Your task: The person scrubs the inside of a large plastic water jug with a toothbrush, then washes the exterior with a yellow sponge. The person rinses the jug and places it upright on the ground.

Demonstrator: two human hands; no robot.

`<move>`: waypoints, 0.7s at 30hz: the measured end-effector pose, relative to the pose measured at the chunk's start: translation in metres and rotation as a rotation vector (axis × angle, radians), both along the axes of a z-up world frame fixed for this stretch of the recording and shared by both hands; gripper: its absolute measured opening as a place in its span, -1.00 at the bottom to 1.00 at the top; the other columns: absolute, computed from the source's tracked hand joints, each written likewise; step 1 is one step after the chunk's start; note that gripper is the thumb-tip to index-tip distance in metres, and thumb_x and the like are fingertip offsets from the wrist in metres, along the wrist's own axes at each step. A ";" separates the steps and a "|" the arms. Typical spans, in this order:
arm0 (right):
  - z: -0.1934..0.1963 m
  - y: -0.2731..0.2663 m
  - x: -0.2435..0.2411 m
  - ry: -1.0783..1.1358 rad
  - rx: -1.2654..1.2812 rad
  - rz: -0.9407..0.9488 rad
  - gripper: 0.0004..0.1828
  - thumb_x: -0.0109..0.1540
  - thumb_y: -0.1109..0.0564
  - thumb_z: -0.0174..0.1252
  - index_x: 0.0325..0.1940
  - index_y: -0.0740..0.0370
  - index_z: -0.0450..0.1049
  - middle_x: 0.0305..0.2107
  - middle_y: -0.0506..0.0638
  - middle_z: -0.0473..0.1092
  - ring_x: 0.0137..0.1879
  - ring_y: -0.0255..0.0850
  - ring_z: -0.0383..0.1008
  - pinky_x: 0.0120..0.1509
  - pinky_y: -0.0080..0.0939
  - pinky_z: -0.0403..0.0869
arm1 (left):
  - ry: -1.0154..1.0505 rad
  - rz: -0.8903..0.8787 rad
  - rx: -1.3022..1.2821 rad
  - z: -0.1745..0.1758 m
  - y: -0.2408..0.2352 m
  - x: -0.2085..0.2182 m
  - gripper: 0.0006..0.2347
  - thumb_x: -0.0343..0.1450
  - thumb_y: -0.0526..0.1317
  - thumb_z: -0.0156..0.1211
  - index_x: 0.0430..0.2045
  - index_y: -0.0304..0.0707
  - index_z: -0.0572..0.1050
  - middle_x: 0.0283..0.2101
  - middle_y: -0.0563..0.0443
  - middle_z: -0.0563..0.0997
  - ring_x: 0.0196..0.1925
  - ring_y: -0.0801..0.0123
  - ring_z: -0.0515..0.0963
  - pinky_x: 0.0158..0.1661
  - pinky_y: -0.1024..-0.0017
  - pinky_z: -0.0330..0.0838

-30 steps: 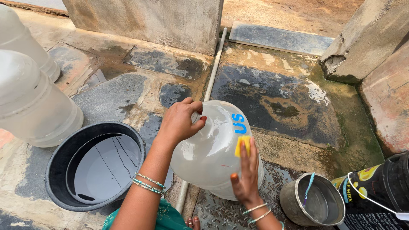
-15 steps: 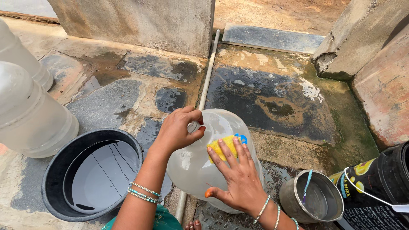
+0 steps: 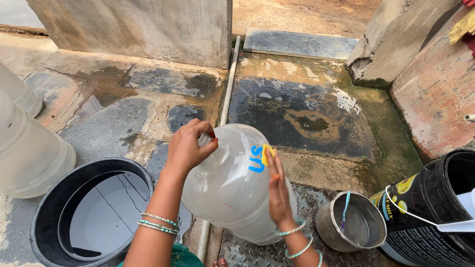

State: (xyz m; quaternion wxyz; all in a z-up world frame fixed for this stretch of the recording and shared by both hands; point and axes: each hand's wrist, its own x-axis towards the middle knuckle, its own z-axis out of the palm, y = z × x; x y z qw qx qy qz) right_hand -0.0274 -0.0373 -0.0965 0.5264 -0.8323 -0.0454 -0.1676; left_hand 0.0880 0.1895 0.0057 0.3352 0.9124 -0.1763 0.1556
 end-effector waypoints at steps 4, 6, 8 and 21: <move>-0.049 0.072 -0.069 -0.254 -0.265 -0.136 -0.05 0.39 -0.51 -0.61 0.63 0.21 -0.26 0.55 0.40 -0.37 0.69 0.17 -0.45 0.66 0.27 -0.44 | 0.002 -0.023 0.011 -0.003 0.011 0.008 -0.86 0.22 -0.13 0.34 -0.52 -0.15 0.57 -0.38 0.02 0.53 -0.29 0.08 0.58 -0.30 0.16 0.42; -0.055 0.074 -0.070 -0.236 -0.294 -0.094 -0.01 0.37 -0.52 -0.59 0.62 0.26 -0.27 0.54 0.42 -0.36 0.69 0.20 -0.47 0.64 0.28 -0.51 | 0.015 -0.087 0.013 -0.002 0.018 0.009 -0.85 0.21 -0.14 0.34 -0.52 -0.16 0.57 -0.39 0.01 0.52 -0.29 0.08 0.58 -0.29 0.17 0.44; -0.048 0.049 -0.042 -0.250 -0.167 -0.152 0.00 0.38 -0.52 -0.69 0.63 0.27 -0.31 0.57 0.36 -0.29 0.71 0.12 -0.37 0.68 0.25 -0.54 | 0.000 -0.175 0.008 -0.001 0.024 0.006 -0.86 0.20 -0.15 0.34 -0.52 -0.15 0.57 -0.39 0.01 0.52 -0.28 0.09 0.58 -0.29 0.19 0.44; -0.029 -0.046 0.041 0.327 0.342 0.133 0.19 0.17 -0.67 -0.68 0.60 0.22 -0.13 0.56 0.13 -0.18 0.65 -0.07 -0.28 0.64 0.00 -0.17 | 0.000 -0.076 -0.061 -0.007 0.009 0.007 -0.87 0.21 -0.13 0.37 -0.53 -0.11 0.58 -0.37 0.08 0.55 -0.32 0.16 0.60 -0.33 0.25 0.45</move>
